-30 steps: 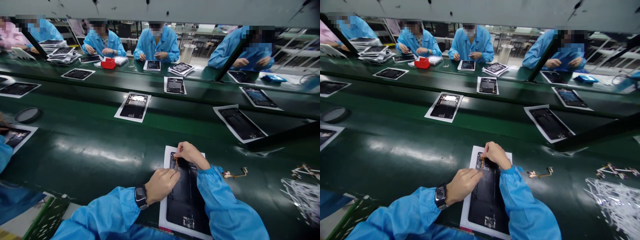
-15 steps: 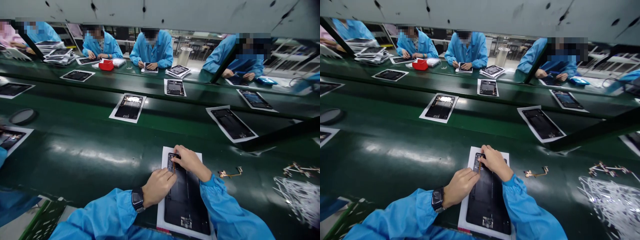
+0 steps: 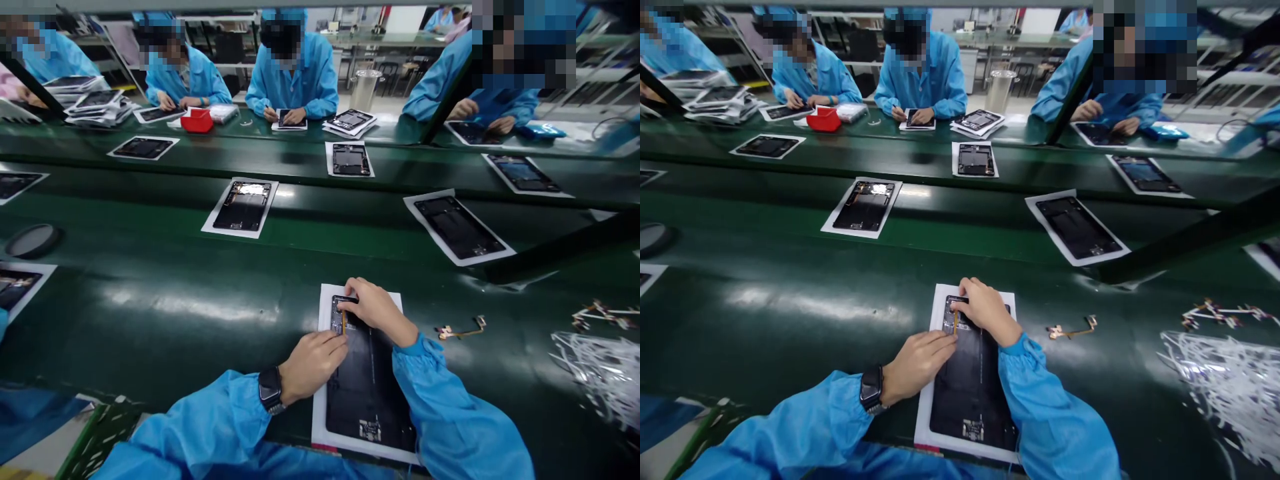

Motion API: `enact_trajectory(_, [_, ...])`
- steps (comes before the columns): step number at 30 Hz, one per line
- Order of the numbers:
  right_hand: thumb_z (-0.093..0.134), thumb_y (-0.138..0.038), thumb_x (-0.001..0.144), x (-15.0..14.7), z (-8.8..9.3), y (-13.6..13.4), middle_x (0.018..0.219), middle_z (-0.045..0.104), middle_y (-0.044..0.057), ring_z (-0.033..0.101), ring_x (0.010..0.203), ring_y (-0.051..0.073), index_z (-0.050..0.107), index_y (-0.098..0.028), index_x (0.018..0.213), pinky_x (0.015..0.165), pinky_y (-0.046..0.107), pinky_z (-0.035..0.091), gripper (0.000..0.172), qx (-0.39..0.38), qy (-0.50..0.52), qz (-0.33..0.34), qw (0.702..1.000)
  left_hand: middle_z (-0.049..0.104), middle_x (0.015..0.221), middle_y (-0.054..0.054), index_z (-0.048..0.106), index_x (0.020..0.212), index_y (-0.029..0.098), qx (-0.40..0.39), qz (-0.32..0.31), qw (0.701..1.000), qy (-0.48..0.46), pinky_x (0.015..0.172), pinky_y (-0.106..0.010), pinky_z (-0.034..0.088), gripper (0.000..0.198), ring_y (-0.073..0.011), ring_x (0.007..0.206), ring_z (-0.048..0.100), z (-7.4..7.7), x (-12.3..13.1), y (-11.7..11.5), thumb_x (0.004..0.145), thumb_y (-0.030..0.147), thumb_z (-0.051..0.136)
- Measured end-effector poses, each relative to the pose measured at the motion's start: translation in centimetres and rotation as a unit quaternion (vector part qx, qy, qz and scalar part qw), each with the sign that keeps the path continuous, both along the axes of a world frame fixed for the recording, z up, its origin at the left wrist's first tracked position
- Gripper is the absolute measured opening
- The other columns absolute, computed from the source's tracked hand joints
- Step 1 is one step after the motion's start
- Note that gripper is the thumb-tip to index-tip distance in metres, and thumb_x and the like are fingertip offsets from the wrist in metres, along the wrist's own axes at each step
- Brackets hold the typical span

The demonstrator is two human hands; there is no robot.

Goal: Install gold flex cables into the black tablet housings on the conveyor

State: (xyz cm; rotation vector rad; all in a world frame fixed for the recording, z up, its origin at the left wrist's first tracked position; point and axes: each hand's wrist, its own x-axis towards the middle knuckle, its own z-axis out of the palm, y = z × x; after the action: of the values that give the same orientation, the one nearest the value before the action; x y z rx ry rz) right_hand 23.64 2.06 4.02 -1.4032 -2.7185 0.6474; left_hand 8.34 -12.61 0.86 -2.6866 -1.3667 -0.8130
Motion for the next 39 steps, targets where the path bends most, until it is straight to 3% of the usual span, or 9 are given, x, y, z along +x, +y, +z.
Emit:
enact_trajectory(10, [0.074, -0.042, 0.084, 0.5, -0.9, 0.2, 0.093, 0.06, 0.0, 0.056, 0.073, 0.017, 0.054, -0.022, 0.094, 0.06, 0.029, 0.026, 0.029, 0.016, 0.0, -0.001, 1.0, 0.068, 0.115, -0.01, 0.063, 0.106, 0.009, -0.026, -0.025, 0.998, 0.054, 0.083, -0.032, 0.055, 0.022, -0.0205, 0.104, 0.061, 1.0, -0.3, 0.1, 0.098, 0.013, 0.043])
enact_trajectory(21, [0.074, -0.04, 0.084, 0.5, -0.4, 0.1, 0.092, 0.061, -0.001, 0.058, 0.071, 0.017, 0.055, -0.022, 0.093, 0.057, 0.029, 0.024, 0.028, 0.032, 0.008, 0.001, 0.999, 0.068, 0.115, -0.009, 0.064, 0.106, 0.008, -0.019, -0.03, 0.998, 0.06, 0.078, -0.033, 0.055, 0.021, -0.0211, 0.103, 0.062, 1.0, -0.2, 0.2, 0.097, 0.012, 0.045])
enact_trajectory(34, [0.075, -0.04, 0.083, 0.5, -0.4, 0.1, 0.093, 0.061, -0.001, 0.057, 0.07, 0.016, 0.055, -0.021, 0.094, 0.057, 0.028, 0.024, 0.029, 0.033, 0.006, -0.001, 0.999, 0.066, 0.118, -0.011, 0.063, 0.107, 0.006, -0.03, -0.04, 0.995, 0.088, 0.083, -0.034, 0.056, 0.02, -0.0225, 0.106, 0.061, 1.0, -0.2, 0.1, 0.096, 0.009, 0.047])
enact_trajectory(39, [0.074, -0.042, 0.084, 0.5, -0.3, 0.0, 0.093, 0.061, 0.0, 0.058, 0.071, 0.016, 0.056, -0.021, 0.094, 0.058, 0.028, 0.026, 0.029, 0.032, 0.0, -0.007, 0.999, 0.067, 0.115, -0.01, 0.062, 0.107, 0.008, -0.06, -0.052, 0.995, 0.057, 0.084, -0.035, 0.057, 0.023, -0.0238, 0.106, 0.061, 1.5, -0.5, 0.4, 0.096, 0.027, 0.054])
